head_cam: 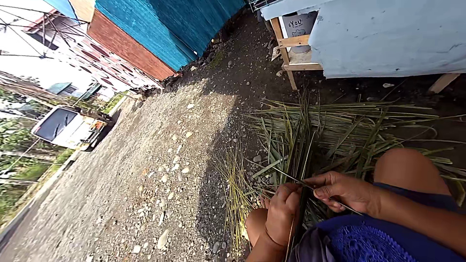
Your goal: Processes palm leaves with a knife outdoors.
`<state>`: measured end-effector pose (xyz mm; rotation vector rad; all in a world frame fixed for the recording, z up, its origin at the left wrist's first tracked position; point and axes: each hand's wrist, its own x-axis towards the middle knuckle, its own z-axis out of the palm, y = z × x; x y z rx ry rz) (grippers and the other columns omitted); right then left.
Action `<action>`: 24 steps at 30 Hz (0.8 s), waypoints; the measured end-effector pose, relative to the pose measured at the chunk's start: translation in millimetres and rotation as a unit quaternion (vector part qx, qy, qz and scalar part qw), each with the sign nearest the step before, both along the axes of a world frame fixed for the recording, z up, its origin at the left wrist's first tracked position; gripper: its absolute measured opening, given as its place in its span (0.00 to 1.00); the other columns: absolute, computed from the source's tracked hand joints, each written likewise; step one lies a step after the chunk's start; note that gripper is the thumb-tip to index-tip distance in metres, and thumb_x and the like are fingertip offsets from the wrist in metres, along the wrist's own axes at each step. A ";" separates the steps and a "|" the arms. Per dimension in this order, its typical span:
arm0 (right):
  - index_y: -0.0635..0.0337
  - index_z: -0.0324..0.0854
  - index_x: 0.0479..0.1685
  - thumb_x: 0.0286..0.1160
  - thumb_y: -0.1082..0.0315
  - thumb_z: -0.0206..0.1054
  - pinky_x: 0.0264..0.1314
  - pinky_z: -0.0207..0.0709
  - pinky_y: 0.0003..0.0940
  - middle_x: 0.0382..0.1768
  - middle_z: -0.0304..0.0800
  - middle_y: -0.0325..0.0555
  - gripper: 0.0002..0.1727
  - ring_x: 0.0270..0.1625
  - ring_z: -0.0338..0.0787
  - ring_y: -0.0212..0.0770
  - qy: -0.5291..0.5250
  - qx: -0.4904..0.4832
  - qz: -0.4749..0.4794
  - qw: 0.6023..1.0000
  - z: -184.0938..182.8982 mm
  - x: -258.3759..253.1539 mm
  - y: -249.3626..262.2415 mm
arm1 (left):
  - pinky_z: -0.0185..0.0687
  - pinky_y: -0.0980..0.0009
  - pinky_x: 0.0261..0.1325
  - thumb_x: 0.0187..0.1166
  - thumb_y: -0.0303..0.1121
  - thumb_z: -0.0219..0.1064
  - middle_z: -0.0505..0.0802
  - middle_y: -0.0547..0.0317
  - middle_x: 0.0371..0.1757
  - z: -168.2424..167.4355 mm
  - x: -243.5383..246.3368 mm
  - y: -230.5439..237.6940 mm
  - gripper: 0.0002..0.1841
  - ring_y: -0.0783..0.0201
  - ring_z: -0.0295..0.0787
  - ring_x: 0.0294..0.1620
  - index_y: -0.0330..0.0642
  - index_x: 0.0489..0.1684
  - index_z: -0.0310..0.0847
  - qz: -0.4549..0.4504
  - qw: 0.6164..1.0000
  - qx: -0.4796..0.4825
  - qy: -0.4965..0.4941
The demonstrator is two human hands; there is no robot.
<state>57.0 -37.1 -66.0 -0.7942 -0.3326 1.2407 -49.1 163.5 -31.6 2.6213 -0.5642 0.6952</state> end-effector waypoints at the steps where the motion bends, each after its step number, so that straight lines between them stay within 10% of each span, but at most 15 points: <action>1: 0.54 0.82 0.71 0.77 0.69 0.67 0.17 0.68 0.17 0.23 0.79 0.32 0.22 0.15 0.71 0.23 0.007 -0.007 -0.001 1.000 0.3 0.0 -0.3 | 0.87 0.70 0.64 0.77 0.20 0.63 0.94 0.48 0.47 0.0 0.0 0.3 0.06 0.58 0.93 0.56 0.37 0.33 0.85 -0.013 0.999 0.033 -0.009; 8: 0.56 0.81 0.71 0.78 0.70 0.66 0.15 0.66 0.18 0.21 0.76 0.33 0.21 0.14 0.70 0.24 0.048 -0.043 -0.024 0.998 -1.7 -2.8 4.1 | 0.91 0.66 0.55 0.74 0.18 0.62 0.95 0.48 0.48 1.7 1.7 1.4 0.08 0.52 0.95 0.52 0.40 0.34 0.85 -0.042 0.990 0.131 -0.015; 20: 0.51 0.81 0.66 0.85 0.62 0.65 0.10 0.63 0.18 0.16 0.71 0.31 0.15 0.11 0.68 0.25 0.137 -0.228 -0.332 0.905 -95.2 67.8 -22.4 | 0.90 0.65 0.66 0.81 0.25 0.62 0.94 0.51 0.58 44.8 -36.6 43.1 0.02 0.60 0.92 0.65 0.38 0.41 0.80 0.105 0.990 -0.094 -0.001; 24: 0.51 0.81 0.63 0.85 0.61 0.64 0.10 0.62 0.17 0.17 0.71 0.31 0.13 0.10 0.67 0.24 0.114 -0.267 -0.348 0.891 -113.9 71.7 -35.3 | 0.91 0.65 0.63 0.88 0.30 0.62 0.96 0.68 0.48 103.2 -56.5 90.3 0.02 0.65 0.95 0.56 0.47 0.50 0.76 0.187 0.961 -0.154 -0.130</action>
